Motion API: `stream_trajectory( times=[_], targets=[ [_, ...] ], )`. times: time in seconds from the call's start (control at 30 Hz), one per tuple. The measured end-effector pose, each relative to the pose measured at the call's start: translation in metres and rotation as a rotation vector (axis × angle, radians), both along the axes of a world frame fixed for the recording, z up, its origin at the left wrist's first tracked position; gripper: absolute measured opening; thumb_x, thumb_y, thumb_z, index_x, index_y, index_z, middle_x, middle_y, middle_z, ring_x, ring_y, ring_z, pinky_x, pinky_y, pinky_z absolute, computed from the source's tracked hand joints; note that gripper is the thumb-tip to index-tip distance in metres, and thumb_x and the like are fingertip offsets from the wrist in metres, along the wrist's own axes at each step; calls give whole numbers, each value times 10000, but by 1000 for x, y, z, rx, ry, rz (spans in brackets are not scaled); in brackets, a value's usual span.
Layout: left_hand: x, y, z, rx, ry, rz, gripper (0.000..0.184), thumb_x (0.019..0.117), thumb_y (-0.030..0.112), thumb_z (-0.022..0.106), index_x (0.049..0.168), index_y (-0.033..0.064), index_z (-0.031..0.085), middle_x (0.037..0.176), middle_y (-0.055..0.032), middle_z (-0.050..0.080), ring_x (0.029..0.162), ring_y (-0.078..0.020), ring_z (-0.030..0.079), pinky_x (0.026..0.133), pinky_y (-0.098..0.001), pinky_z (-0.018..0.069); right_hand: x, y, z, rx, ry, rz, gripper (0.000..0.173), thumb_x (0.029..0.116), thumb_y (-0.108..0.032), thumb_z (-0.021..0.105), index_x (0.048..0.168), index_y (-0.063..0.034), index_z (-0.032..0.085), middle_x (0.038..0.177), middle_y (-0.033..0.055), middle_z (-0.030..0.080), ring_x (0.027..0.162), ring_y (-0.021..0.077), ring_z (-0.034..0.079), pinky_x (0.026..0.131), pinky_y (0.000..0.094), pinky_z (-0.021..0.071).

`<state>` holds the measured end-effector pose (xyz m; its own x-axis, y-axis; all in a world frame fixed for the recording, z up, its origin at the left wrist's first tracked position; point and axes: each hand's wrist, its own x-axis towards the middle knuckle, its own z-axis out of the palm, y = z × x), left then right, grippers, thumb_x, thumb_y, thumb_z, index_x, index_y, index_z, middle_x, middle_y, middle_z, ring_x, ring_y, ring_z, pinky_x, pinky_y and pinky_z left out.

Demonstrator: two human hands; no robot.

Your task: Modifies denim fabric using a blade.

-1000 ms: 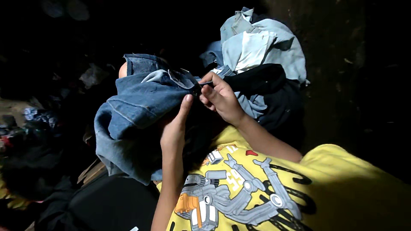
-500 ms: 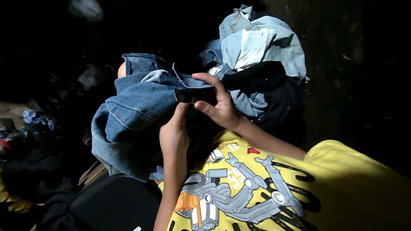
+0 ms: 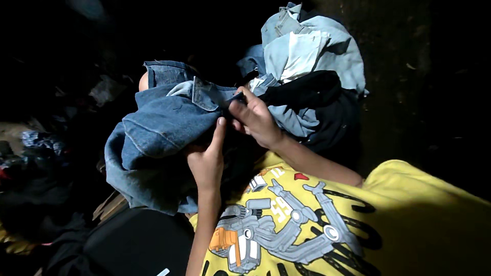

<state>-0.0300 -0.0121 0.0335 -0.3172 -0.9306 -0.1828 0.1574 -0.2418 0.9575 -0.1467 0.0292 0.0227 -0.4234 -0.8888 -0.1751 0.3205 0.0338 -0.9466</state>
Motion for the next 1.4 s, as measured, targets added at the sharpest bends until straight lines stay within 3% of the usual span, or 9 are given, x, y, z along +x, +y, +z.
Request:
stream_trajectory(
  times=[0.17, 0.33, 0.53, 0.77, 0.9, 1.03, 1.1, 1.3, 1.4],
  targets=[
    [4, -3, 1, 68, -10, -16, 354, 895, 48, 751, 1193, 129, 577, 1039, 111, 731, 1004, -18, 696, 938, -251, 584, -37, 10, 0, 140, -525, 365, 386, 1100, -433, 284, 917, -198, 529, 584, -118, 469, 441, -47, 363, 410, 111, 308],
    [5, 3, -3, -46, -121, 16, 470, 834, 15, 810, 1221, 75, 550, 1079, 129, 714, 1043, 20, 680, 953, -228, 582, -45, 18, -5, 90, 41, -5, 459, 957, -399, 655, 1282, -98, 537, 664, -162, 468, 489, -66, 383, 434, 108, 335],
    [4, 7, -1, -272, -335, -18, 453, 880, 88, 782, 1240, -45, 541, 1100, 87, 675, 1074, 91, 624, 948, -160, 533, -40, -3, 14, -9, 789, 39, 402, 851, -426, 772, 905, -29, 746, 845, 2, 591, 682, -26, 477, 579, 133, 384],
    [3, 6, -5, -210, -210, 35, 535, 872, 28, 779, 1314, -7, 480, 1188, 88, 666, 1154, 30, 624, 1015, -217, 537, -31, -12, 7, 61, 387, 15, 110, 925, -72, 653, 820, -54, 680, 866, -34, 630, 753, -31, 570, 681, 149, 485],
    [3, 3, -6, -148, -227, 11, 505, 884, 53, 776, 1312, 15, 510, 1177, 87, 674, 1130, 23, 638, 994, -216, 547, -24, -8, 1, 52, 463, -91, 127, 980, -112, 617, 942, -17, 693, 901, -24, 666, 772, -47, 584, 712, 145, 499],
    [2, 3, -1, -94, -240, 18, 421, 920, 116, 761, 1272, 57, 537, 1127, 137, 683, 1082, 60, 645, 983, -200, 546, -22, 16, 22, -183, 488, -45, 595, 1091, -452, 375, 1200, 65, 646, 793, -86, 565, 630, -81, 426, 561, 108, 374],
    [0, 3, 0, -37, -188, 18, 337, 932, 99, 739, 1222, 113, 568, 1082, 159, 691, 1049, 55, 654, 963, -202, 554, -10, 32, 30, -194, 415, 92, 700, 1075, -538, 333, 1245, 82, 611, 808, -45, 589, 636, -71, 460, 586, 109, 429],
    [-5, 3, 7, 149, 16, 96, 254, 922, -58, 640, 1076, 143, 616, 930, 86, 739, 874, -30, 715, 821, -242, 613, 7, 42, 8, -21, 489, 141, 525, 1008, -283, 566, 1365, 95, 492, 773, 5, 627, 652, 23, 562, 597, 203, 507],
    [-5, 4, 13, 167, 20, 105, 259, 919, -63, 636, 1077, 140, 614, 940, 70, 737, 898, -43, 714, 844, -257, 611, 7, 38, 3, -11, 488, 67, 628, 992, -286, 617, 1459, 41, 355, 1022, 76, 693, 893, 81, 679, 777, 268, 592]
  ],
)
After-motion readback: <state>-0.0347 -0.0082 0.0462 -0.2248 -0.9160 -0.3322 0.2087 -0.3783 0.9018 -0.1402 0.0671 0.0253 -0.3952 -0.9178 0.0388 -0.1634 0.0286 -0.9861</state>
